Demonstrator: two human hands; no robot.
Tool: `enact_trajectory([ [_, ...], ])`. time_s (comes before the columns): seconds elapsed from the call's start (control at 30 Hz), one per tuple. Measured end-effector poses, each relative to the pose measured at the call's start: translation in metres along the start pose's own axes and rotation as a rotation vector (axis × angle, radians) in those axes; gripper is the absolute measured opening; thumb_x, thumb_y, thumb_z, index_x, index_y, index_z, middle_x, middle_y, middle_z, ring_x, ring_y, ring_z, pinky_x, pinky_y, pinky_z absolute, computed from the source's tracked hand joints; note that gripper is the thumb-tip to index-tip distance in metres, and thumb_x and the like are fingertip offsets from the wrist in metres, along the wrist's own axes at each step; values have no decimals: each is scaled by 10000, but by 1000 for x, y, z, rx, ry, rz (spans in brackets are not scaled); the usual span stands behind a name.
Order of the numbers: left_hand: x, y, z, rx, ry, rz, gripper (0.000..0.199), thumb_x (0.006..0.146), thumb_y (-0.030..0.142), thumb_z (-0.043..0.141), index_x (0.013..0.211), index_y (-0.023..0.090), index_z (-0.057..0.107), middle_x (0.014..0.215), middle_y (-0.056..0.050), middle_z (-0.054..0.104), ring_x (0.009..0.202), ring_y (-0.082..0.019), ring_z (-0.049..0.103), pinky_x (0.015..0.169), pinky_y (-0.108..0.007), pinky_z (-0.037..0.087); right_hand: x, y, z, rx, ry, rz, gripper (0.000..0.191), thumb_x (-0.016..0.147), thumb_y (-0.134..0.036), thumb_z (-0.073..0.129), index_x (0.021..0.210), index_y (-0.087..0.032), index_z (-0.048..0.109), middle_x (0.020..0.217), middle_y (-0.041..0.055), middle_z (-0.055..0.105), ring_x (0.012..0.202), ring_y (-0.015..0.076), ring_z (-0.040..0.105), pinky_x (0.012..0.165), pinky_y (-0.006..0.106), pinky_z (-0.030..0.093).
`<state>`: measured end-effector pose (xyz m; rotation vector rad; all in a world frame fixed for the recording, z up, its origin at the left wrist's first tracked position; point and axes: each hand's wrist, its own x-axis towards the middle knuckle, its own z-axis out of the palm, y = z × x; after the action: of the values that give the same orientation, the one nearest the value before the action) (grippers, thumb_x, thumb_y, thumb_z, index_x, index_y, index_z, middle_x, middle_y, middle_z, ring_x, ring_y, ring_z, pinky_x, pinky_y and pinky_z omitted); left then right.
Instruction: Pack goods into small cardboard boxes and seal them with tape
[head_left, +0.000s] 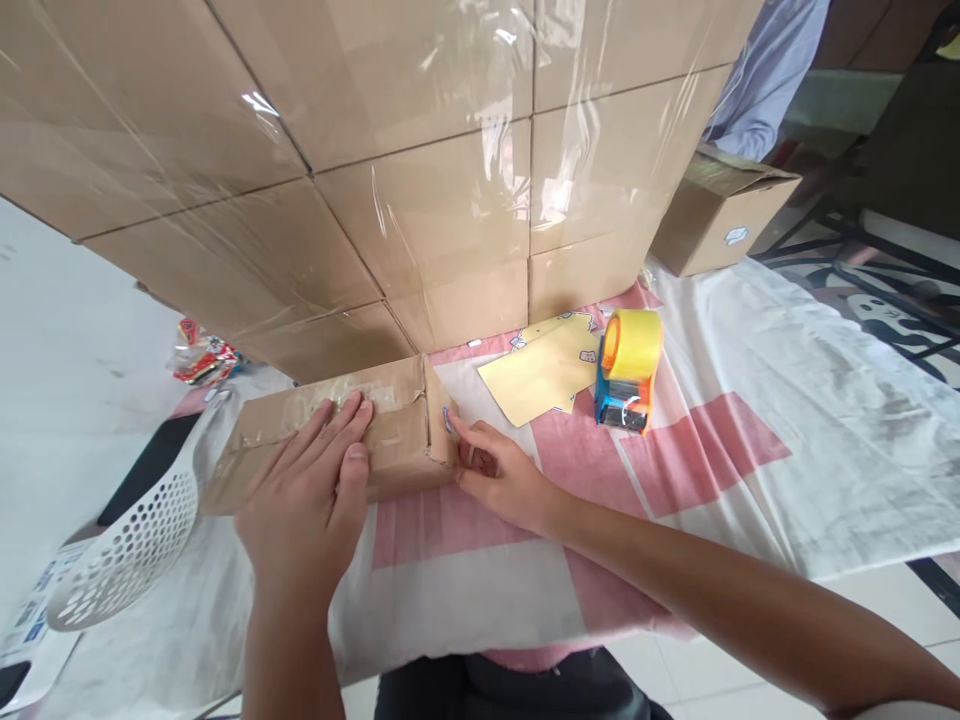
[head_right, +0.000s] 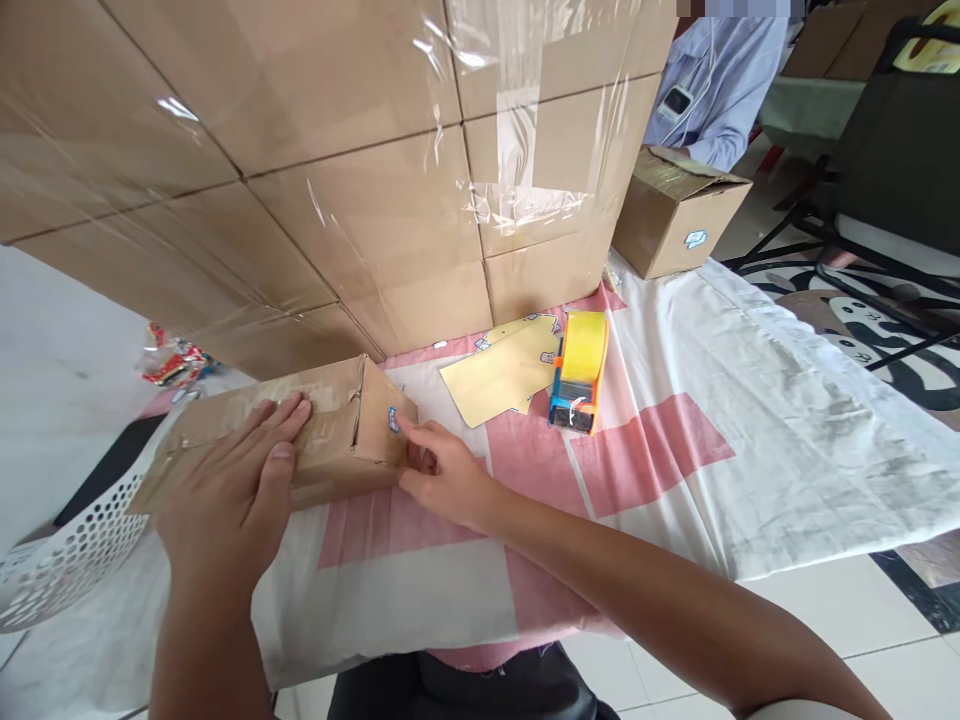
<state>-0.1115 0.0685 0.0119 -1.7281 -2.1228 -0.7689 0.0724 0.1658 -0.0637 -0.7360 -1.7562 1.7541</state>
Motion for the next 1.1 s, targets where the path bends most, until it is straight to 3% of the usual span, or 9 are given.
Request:
enact_trajectory([
  [0.27, -2, -1, 0, 9, 15, 12, 429, 1021, 306, 375, 1345, 282, 654, 1387, -7, 658, 1379, -238, 537, 1151, -424, 391, 5, 2, -6, -36, 10, 10, 650, 816, -157, 630, 1447, -293, 562, 973, -14, 502, 671, 90, 440, 657, 259, 453],
  [0.37, -3, -1, 0, 16, 16, 6, 431, 1026, 313, 364, 1343, 279, 655, 1389, -10, 657, 1380, -235, 537, 1158, -427, 382, -1, 2, -2, -35, 93, -32, 560, 834, -157, 604, 1380, -275, 632, 936, -14, 490, 690, 96, 448, 666, 256, 444],
  [0.5, -3, 0, 1, 16, 8, 10, 435, 1029, 314, 358, 1344, 258, 653, 1390, -24, 656, 1383, -237, 534, 1155, -426, 384, -9, 0, 0, -43, -7, -55, 583, 822, -148, 598, 1395, -253, 624, 869, -22, 496, 680, 106, 446, 656, 263, 432],
  [0.63, -2, -2, 1, 18, 18, 10, 431, 1025, 313, 364, 1336, 275, 659, 1384, -17, 660, 1377, -239, 540, 1155, -427, 387, -7, -2, -3, -57, 96, -82, 525, 831, -169, 600, 1343, -261, 671, 880, -16, 511, 674, 104, 434, 665, 269, 429],
  [0.77, -2, -2, 1, 16, 15, -7, 427, 1023, 318, 369, 1333, 286, 661, 1373, -19, 668, 1374, -242, 543, 1151, -436, 392, -1, -1, -6, 27, -23, -41, 606, 828, -159, 597, 1423, -274, 600, 800, -35, 496, 649, 105, 418, 627, 253, 416],
  [0.87, -3, -1, 0, 10, 17, -12, 426, 1027, 322, 366, 1329, 286, 663, 1367, -23, 673, 1374, -242, 544, 1150, -444, 394, 3, 1, -8, 37, 51, -56, 579, 834, -144, 563, 1393, -280, 626, 821, -31, 506, 645, 104, 406, 626, 253, 416],
  [1.0, -2, -2, -1, 33, 3, -14, 428, 1030, 315, 361, 1327, 267, 665, 1369, -36, 671, 1369, -261, 548, 1126, -458, 409, 6, 2, -9, 60, -93, -8, 721, 828, -124, 574, 1515, -318, 479, 812, -37, 500, 624, 101, 427, 596, 246, 411],
  [1.1, -1, -3, -1, 43, -10, -24, 423, 1028, 317, 365, 1321, 275, 668, 1370, -31, 670, 1368, -269, 547, 1115, -465, 415, 7, 0, -11, 33, -94, 24, 759, 838, -145, 602, 1544, -352, 420, 891, -30, 507, 615, 84, 428, 604, 249, 423],
])
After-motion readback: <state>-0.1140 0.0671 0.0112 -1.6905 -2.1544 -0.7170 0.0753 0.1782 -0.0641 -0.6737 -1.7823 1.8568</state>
